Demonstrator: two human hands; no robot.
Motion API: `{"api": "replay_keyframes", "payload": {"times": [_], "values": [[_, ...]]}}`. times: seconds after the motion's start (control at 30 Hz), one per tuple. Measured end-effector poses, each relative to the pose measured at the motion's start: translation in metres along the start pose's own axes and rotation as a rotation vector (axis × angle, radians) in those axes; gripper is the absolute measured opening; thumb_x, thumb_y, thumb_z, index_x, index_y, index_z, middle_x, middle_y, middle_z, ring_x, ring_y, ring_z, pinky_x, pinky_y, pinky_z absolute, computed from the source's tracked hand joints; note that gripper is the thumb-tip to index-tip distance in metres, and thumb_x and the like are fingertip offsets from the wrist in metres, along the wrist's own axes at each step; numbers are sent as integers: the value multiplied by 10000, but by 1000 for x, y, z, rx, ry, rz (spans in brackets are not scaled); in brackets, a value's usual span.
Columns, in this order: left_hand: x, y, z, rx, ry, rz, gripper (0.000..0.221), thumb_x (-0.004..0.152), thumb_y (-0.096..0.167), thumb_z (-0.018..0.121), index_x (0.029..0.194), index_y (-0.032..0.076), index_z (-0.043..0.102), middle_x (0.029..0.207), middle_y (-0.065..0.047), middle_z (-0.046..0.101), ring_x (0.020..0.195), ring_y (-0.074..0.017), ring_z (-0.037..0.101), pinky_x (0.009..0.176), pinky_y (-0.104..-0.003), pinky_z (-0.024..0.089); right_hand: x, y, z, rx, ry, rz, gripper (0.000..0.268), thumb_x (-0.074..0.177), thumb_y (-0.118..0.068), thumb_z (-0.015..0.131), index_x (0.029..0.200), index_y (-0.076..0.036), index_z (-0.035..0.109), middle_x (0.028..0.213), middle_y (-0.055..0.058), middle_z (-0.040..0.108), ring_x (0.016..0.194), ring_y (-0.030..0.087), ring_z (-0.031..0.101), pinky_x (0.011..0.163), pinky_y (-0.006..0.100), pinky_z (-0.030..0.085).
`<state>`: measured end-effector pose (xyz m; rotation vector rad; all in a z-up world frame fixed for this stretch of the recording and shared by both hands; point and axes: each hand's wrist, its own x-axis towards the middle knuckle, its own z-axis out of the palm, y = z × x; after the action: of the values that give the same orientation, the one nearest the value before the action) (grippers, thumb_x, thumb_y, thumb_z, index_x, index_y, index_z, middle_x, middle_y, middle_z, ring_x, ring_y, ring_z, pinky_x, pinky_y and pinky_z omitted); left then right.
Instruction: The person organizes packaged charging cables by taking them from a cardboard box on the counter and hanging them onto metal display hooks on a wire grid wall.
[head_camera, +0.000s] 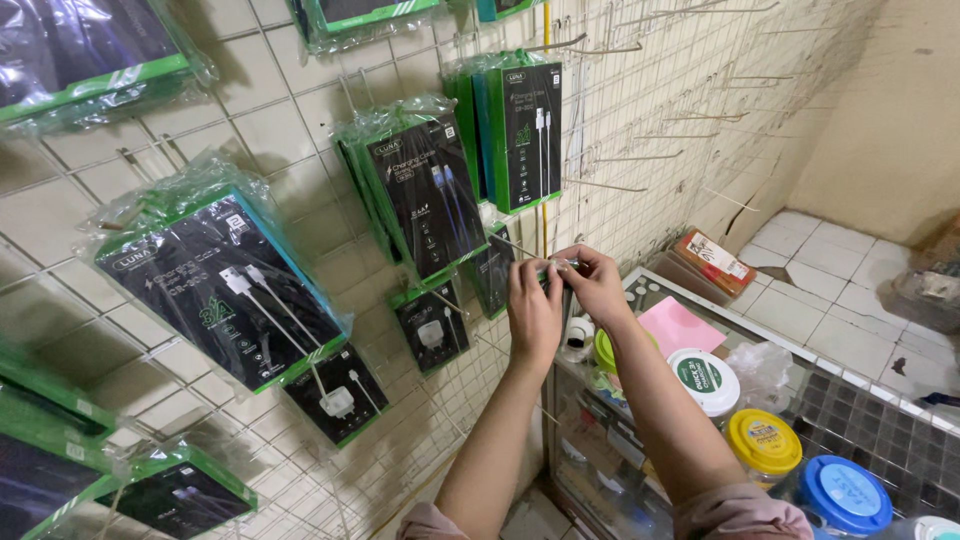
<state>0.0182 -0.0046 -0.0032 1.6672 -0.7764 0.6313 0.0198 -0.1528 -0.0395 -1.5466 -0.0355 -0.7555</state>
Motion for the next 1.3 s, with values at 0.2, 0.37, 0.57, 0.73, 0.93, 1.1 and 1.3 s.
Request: {"api": "replay_keyframes", "payload": {"times": [0.2, 0.37, 0.57, 0.73, 0.93, 1.1, 1.3], "values": [[6, -48, 2, 80, 115, 24, 209, 1045, 197, 587, 1081, -7, 622, 1106, -193, 610, 1042, -395, 618, 896, -472, 493, 21, 37, 27, -133, 26, 42, 103, 978, -86, 704, 1029, 0, 725, 860, 25, 722, 750, 64, 594, 677, 239, 500], [32, -105, 2, 283, 91, -51, 210, 1043, 239, 623, 1110, 50, 683, 1120, -171, 652, 1060, -403, 618, 925, -509, 469, 50, 59, 56, -144, 4, -144, 125, 967, -72, 719, 1054, 17, 728, 975, 57, 727, 892, 91, 617, 786, 250, 503], [24, -128, 2, 429, 86, -5, 455, 894, 99, 620, 1338, 11, 577, 1300, -275, 546, 1222, -476, 532, 1026, -549, 427, 78, 71, 77, -158, 59, -210, 142, 929, -80, 748, 1052, -8, 744, 1134, 101, 637, 1056, 183, 649, 867, 294, 580], [14, -102, -6, 521, -17, -62, 524, 1018, 28, 549, 1534, 71, 468, 1496, -258, 451, 1394, -441, 471, 1122, -516, 402, 64, 79, 83, -133, 147, -229, 384, 915, -86, 755, 1255, -40, 582, 1246, 137, 525, 1153, 236, 607, 926, 337, 556], [-62, -41, -52, 320, 11, 45, 565, 953, 81, 557, 1486, -48, 417, 1571, -336, 326, 1451, -510, 355, 1193, -520, 357, -40, 97, 81, 33, 456, -121, 348, 1079, -138, 581, 1387, 0, 497, 1302, 165, 612, 1179, 234, 597, 1013, 359, 506], [-154, -10, -133, 173, -148, 10, 415, 993, 19, 557, 1408, 22, 567, 1453, -211, 516, 1396, -402, 537, 1096, -432, 521, -150, 94, 100, 211, 368, 13, 330, 1080, -104, 589, 1376, -9, 479, 1298, 147, 598, 1114, 182, 592, 955, 312, 501], [-218, 2, -220, 206, -55, -177, 279, 991, 41, 616, 1266, 7, 582, 1331, -182, 538, 1214, -359, 617, 990, -425, 552, -164, 61, 138, 133, 205, -57, 592, 1012, 18, 679, 1500, -60, 353, 1337, 109, 564, 1135, 169, 613, 948, 279, 502]]}}
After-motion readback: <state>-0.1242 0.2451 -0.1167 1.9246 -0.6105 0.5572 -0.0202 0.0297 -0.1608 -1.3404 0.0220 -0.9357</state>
